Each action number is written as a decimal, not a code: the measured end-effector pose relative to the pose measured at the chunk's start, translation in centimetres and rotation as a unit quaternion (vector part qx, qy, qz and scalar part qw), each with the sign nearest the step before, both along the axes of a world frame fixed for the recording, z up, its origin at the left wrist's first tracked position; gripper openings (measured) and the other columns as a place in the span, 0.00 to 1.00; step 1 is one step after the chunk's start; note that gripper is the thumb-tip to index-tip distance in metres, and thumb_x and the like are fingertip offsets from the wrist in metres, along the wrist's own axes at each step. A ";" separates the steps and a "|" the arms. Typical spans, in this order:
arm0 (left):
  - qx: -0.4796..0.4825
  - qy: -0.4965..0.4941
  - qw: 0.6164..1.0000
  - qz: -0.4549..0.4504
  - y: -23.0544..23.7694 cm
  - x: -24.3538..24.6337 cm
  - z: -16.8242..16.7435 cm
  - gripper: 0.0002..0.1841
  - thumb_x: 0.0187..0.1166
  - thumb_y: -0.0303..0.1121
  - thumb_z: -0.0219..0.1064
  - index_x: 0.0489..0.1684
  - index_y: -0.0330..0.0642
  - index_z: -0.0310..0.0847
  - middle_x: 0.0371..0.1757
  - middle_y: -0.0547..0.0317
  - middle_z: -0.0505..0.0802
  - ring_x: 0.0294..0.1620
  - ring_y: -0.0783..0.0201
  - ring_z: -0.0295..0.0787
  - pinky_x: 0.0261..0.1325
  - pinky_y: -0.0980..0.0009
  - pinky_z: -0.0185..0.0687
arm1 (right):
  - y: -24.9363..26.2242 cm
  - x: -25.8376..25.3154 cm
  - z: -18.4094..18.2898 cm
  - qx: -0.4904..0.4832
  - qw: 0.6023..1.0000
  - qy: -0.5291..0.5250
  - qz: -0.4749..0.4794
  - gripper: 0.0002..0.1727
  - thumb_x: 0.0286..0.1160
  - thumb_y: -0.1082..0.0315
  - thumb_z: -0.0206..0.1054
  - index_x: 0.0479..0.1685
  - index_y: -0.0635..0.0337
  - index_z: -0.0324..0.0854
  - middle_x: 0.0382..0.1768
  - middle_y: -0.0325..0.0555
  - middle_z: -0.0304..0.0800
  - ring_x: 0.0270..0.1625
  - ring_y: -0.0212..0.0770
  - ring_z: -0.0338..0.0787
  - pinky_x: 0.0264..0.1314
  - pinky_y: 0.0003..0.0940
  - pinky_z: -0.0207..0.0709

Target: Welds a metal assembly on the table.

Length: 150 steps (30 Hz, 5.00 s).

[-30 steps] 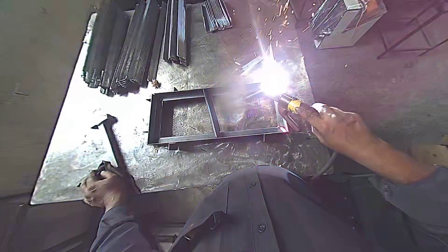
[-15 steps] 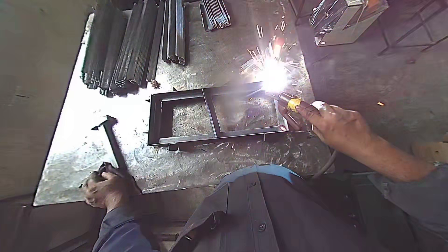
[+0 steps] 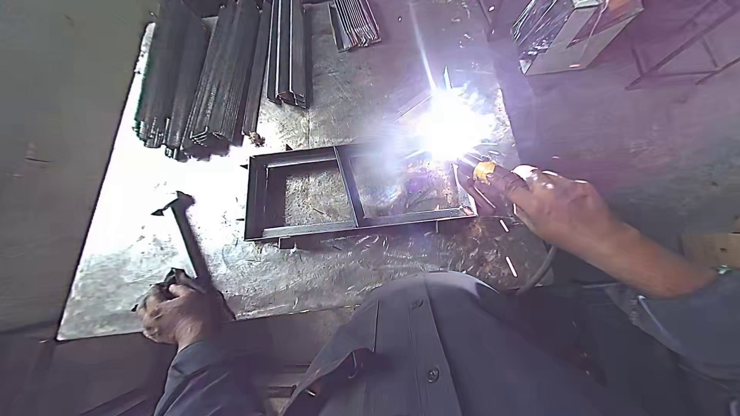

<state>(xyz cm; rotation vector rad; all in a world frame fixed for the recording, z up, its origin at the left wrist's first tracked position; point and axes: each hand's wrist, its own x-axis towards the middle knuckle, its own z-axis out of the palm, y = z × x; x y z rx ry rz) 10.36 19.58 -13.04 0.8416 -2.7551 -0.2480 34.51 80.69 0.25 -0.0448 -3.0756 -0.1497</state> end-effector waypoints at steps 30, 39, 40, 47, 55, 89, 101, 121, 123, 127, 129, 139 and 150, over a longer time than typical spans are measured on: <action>-0.018 -0.018 1.000 -0.006 0.4 0.2 0.3 0.29 0.87 0.51 0.46 0.82 0.50 0.76 0.82 0.54 0.82 0.84 0.57 0.75 0.86 0.56 0.66 | 0.3 0.4 -0.3 0.020 1.000 -0.009 -0.018 0.29 0.81 0.69 0.64 0.83 0.45 0.74 0.55 0.65 0.84 0.43 0.64 0.90 0.30 0.53 0.82; -0.042 0.008 0.999 -0.012 -2.2 -0.9 -1.9 0.30 0.85 0.53 0.48 0.79 0.49 0.80 0.79 0.54 0.85 0.81 0.55 0.79 0.83 0.54 0.71 | 0.3 0.0 -0.7 0.025 0.999 -0.006 -0.023 0.27 0.84 0.69 0.61 0.83 0.46 0.74 0.48 0.64 0.89 0.44 0.65 0.92 0.32 0.54 0.83; -0.030 0.010 0.999 -0.015 -1.3 -0.5 -1.2 0.30 0.85 0.51 0.49 0.80 0.46 0.79 0.79 0.51 0.84 0.81 0.55 0.79 0.84 0.56 0.71 | 0.3 0.0 -0.6 0.022 0.999 -0.004 -0.025 0.26 0.84 0.69 0.62 0.82 0.47 0.75 0.46 0.64 0.89 0.43 0.65 0.92 0.30 0.54 0.82; -0.064 -0.001 0.998 -0.009 -3.8 -1.8 -3.1 0.28 0.87 0.54 0.46 0.76 0.54 0.83 0.77 0.58 0.86 0.79 0.57 0.81 0.79 0.53 0.75 | 0.1 -0.3 -0.4 0.010 1.000 0.006 -0.019 0.27 0.85 0.68 0.62 0.83 0.43 0.74 0.50 0.64 0.88 0.43 0.65 0.92 0.31 0.54 0.83; -0.006 -0.004 1.000 -0.001 0.1 0.0 0.1 0.29 0.85 0.52 0.51 0.79 0.47 0.79 0.79 0.49 0.84 0.83 0.53 0.77 0.85 0.54 0.68 | 0.3 -0.2 -0.7 0.010 1.000 -0.009 -0.024 0.28 0.81 0.70 0.65 0.83 0.45 0.75 0.54 0.68 0.87 0.45 0.67 0.91 0.32 0.56 0.83; -0.024 -0.024 0.999 -0.004 -1.2 -0.6 -0.9 0.30 0.88 0.56 0.46 0.80 0.52 0.79 0.82 0.51 0.81 0.84 0.51 0.75 0.84 0.46 0.68 | 0.6 -0.4 -1.7 0.005 0.999 0.039 0.015 0.15 0.78 0.72 0.66 0.61 0.57 0.85 0.42 0.63 0.89 0.40 0.64 0.92 0.30 0.55 0.83; -0.008 -0.020 1.000 0.000 0.1 -0.1 0.2 0.31 0.87 0.52 0.48 0.83 0.45 0.75 0.83 0.49 0.80 0.85 0.55 0.74 0.88 0.58 0.65 | 0.1 0.0 -0.4 -0.003 1.000 -0.018 -0.009 0.35 0.75 0.71 0.71 0.86 0.44 0.71 0.64 0.68 0.82 0.46 0.66 0.90 0.34 0.55 0.82; -0.069 -0.022 0.997 -0.004 -3.5 -1.5 -2.9 0.31 0.87 0.59 0.44 0.78 0.55 0.80 0.79 0.55 0.84 0.82 0.55 0.78 0.83 0.49 0.70 | 0.5 -0.4 -1.3 0.011 0.999 0.035 -0.033 0.21 0.80 0.71 0.64 0.71 0.49 0.84 0.52 0.65 0.90 0.44 0.65 0.93 0.31 0.55 0.83; -0.047 -0.007 0.999 -0.009 -2.8 -1.3 -2.2 0.30 0.87 0.58 0.46 0.76 0.53 0.82 0.79 0.52 0.84 0.83 0.51 0.76 0.83 0.45 0.68 | 0.3 -0.6 -1.1 0.002 0.999 0.013 -0.038 0.25 0.83 0.70 0.62 0.78 0.43 0.79 0.53 0.65 0.88 0.46 0.65 0.92 0.31 0.55 0.82; -0.036 -0.019 0.999 0.013 -2.3 -1.4 -1.7 0.29 0.88 0.53 0.47 0.79 0.51 0.80 0.81 0.54 0.83 0.84 0.54 0.76 0.84 0.52 0.70 | 0.0 -1.0 -1.0 -0.002 0.999 0.034 -0.023 0.29 0.81 0.72 0.63 0.82 0.41 0.76 0.57 0.62 0.90 0.44 0.64 0.92 0.31 0.54 0.82; -0.038 0.001 0.999 0.029 -0.8 -0.9 -0.9 0.30 0.85 0.50 0.48 0.79 0.49 0.80 0.80 0.57 0.84 0.81 0.61 0.80 0.81 0.65 0.73 | 0.0 -1.1 -0.9 -0.007 0.999 0.018 -0.026 0.29 0.82 0.71 0.63 0.83 0.41 0.74 0.53 0.65 0.88 0.43 0.66 0.92 0.32 0.56 0.83; -0.048 -0.018 0.999 0.010 -2.1 -1.3 -2.0 0.31 0.87 0.56 0.45 0.80 0.52 0.79 0.81 0.54 0.83 0.84 0.54 0.76 0.84 0.49 0.68 | 0.3 -1.3 -1.1 -0.001 1.000 -0.004 -0.030 0.29 0.81 0.70 0.64 0.82 0.42 0.75 0.52 0.65 0.87 0.44 0.65 0.91 0.33 0.54 0.83; -0.020 -0.030 0.999 0.020 3.1 0.9 1.8 0.31 0.87 0.47 0.47 0.85 0.42 0.72 0.83 0.51 0.80 0.84 0.57 0.75 0.87 0.59 0.65 | 0.2 -1.6 -1.0 -0.008 0.999 -0.020 -0.040 0.31 0.79 0.70 0.66 0.84 0.38 0.74 0.54 0.65 0.88 0.47 0.66 0.92 0.36 0.57 0.83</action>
